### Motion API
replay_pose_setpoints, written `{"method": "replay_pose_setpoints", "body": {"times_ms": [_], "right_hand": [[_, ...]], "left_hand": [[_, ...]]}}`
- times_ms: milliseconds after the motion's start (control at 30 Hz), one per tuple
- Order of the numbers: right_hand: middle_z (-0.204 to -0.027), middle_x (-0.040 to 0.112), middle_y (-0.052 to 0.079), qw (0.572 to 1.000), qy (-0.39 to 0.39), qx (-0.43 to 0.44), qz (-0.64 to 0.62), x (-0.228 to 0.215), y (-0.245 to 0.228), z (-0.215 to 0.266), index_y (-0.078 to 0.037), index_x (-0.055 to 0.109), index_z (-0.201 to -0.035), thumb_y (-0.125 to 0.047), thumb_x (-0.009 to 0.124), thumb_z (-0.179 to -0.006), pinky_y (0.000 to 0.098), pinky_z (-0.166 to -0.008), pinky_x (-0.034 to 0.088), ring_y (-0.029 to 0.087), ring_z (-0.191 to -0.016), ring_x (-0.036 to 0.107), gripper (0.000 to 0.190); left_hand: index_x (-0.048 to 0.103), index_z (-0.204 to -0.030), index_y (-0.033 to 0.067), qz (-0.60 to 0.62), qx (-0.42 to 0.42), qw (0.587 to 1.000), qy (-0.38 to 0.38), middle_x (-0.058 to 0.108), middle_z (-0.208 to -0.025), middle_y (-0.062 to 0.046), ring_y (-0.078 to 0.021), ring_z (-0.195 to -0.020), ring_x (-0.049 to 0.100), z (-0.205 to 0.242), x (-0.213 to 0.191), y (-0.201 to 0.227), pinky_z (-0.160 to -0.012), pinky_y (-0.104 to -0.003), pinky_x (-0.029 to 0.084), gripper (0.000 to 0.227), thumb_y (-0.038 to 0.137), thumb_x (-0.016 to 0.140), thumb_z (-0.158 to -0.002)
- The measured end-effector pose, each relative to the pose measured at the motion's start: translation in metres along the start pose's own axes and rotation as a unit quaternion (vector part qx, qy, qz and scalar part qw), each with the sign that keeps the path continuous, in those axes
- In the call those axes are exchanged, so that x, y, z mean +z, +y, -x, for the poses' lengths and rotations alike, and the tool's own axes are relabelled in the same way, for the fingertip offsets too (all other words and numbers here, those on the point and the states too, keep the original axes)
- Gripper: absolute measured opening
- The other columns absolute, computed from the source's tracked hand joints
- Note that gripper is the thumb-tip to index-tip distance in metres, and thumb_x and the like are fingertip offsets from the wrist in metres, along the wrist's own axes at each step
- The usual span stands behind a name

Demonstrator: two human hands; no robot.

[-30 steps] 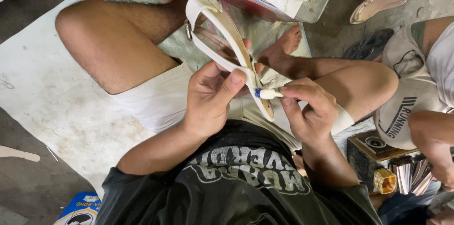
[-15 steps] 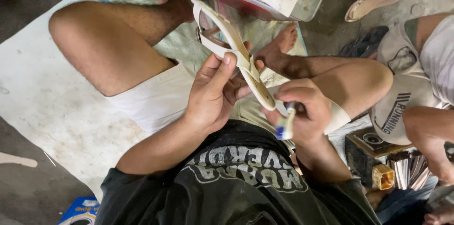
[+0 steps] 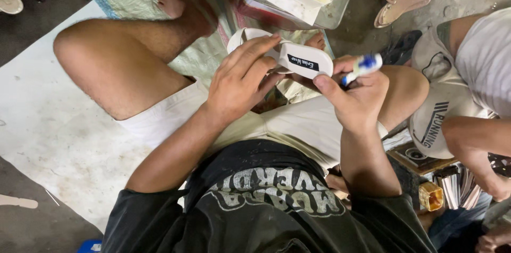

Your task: The person sits on a mat and uses a toothbrush to apply white paint to the straps of beige flip-flops. They repeatedly dip the brush into a container of paint and carefully coat the straps, then place the finished sandals on a nearby rack.

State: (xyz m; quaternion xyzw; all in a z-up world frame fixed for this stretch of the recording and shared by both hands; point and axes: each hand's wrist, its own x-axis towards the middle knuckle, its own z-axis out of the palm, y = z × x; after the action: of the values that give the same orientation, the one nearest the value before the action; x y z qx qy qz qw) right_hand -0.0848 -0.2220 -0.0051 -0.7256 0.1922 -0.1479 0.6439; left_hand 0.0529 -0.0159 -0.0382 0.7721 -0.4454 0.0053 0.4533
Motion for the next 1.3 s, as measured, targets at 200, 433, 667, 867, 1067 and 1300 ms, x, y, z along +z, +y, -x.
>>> {"method": "replay_pose_setpoints", "body": {"times_ms": [200,433,667,867,1067,1300], "right_hand": [[-0.105,0.070,0.008,0.962,0.003,-0.088,0.258,-0.011,0.034,-0.072,-0.006,0.062,-0.128,-0.013,0.061,-0.109,0.0310,-0.076,0.053,0.018,-0.093,0.070,0.020],[-0.094,0.069,0.012,0.789,-0.020,-0.152,0.595,-0.013,0.052,-0.123,-0.019,0.074,-0.112,-0.016,0.070,-0.101,0.0464,-0.064,0.051,0.033,-0.075,0.068,0.012],[-0.091,0.071,0.007,0.763,-0.026,-0.124,0.633,-0.033,0.020,-0.084,-0.023,0.076,-0.107,-0.019,0.071,-0.095,0.0429,-0.065,0.051,0.030,-0.079,0.071,0.013],[-0.101,0.075,0.008,0.982,-0.104,0.074,0.140,-0.014,-0.002,-0.016,-0.007,0.072,-0.117,-0.006,0.071,-0.099,0.0251,-0.070,0.051,0.011,-0.086,0.069,0.018],[-0.109,0.071,0.011,0.984,-0.133,0.068,-0.092,0.022,-0.011,0.040,0.002,0.066,-0.119,0.004,0.064,-0.102,0.0284,-0.087,0.055,0.015,-0.097,0.069,0.017],[-0.107,0.068,0.010,0.989,-0.106,0.017,-0.098,0.038,-0.011,0.043,0.000,0.063,-0.121,0.003,0.063,-0.105,0.0269,-0.088,0.053,0.015,-0.099,0.066,0.016]], "left_hand": [[0.057,-0.122,0.0040,0.139,-0.211,0.968,0.004,0.062,-0.141,-0.015,-0.0286,-0.121,0.067,0.014,0.000,-0.003,-0.097,-0.040,0.059,0.056,0.025,0.092,-0.083],[0.053,-0.117,0.0040,0.127,-0.190,0.973,0.035,0.064,-0.135,-0.015,-0.0322,-0.120,0.066,0.018,-0.009,0.007,-0.099,-0.040,0.055,0.048,0.017,0.086,-0.084],[0.048,-0.115,0.0068,0.101,-0.086,0.988,0.082,0.060,-0.139,-0.018,-0.0382,-0.131,0.061,0.024,-0.014,-0.001,-0.108,-0.044,0.053,0.047,0.004,0.083,-0.084],[0.048,-0.110,0.0136,0.105,0.078,0.984,0.117,0.059,-0.137,-0.020,-0.0466,-0.131,0.061,0.026,-0.012,-0.010,-0.111,-0.052,0.057,0.042,-0.006,0.081,-0.092],[0.054,-0.111,0.0165,0.125,0.125,0.980,0.089,0.059,-0.134,-0.023,-0.0509,-0.127,0.060,0.020,-0.014,-0.007,-0.106,-0.055,0.057,0.043,0.000,0.084,-0.086],[0.057,-0.119,0.0179,0.089,0.116,0.986,0.086,0.059,-0.137,-0.021,-0.0477,-0.129,0.062,0.019,-0.015,-0.004,-0.107,-0.053,0.060,0.048,-0.001,0.089,-0.088]]}}
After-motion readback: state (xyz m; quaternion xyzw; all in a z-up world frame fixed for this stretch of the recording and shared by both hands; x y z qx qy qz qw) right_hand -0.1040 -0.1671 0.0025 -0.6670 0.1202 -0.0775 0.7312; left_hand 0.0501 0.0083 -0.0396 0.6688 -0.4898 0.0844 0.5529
